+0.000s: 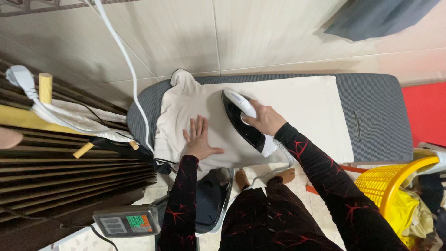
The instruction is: The person irons a light-colored garment on an ironing board using a steam iron. They repeatedly smooth the fabric with one hand while moving the iron back and forth with the other, occasionally repositioning the garment to cover different areas.
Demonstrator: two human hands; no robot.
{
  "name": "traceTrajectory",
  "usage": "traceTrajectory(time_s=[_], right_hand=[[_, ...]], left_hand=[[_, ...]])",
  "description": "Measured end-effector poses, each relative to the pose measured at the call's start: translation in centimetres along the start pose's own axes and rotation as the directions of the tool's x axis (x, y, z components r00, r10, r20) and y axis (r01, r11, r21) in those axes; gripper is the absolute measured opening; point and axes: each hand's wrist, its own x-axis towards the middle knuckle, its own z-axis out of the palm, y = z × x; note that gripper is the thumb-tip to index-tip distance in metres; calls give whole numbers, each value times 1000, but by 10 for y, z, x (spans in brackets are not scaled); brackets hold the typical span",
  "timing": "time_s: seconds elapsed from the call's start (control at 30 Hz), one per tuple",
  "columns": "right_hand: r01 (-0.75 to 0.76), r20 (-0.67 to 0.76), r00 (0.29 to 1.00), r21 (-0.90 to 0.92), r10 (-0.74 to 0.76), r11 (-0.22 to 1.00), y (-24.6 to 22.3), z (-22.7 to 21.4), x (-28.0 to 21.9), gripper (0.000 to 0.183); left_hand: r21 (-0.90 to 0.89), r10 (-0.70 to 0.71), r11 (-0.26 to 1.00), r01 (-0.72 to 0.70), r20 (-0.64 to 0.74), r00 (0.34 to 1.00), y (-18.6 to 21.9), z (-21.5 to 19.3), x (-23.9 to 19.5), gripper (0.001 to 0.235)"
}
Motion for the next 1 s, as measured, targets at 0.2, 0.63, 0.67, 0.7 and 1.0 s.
traceTrajectory(time_s=[0.2,0.63,0.67,0.7,1.0], right_hand=[[190,61,979,89,-196,978,13,-5,19,65],[181,-72,981,43,-178,982,-8,16,41,65],[189,-56,981,53,-186,981,-9,15,42,65],[194,-39,981,63,-192,979,-10,14,41,65],[326,26,944,101,-330,940,-17,5,43,69]], left_hand=[[1,-2,1000,2,5,1000,4,-4,-3,158],[-40,11,999,-12,-28,1000,4,-7,-7,157],[-38,6,999,-7,-23,1000,5,-7,-7,157],[-36,2,999,-3,-17,1000,6,-7,-8,158],[-47,-3,999,3,6,1000,7,-9,-6,159]])
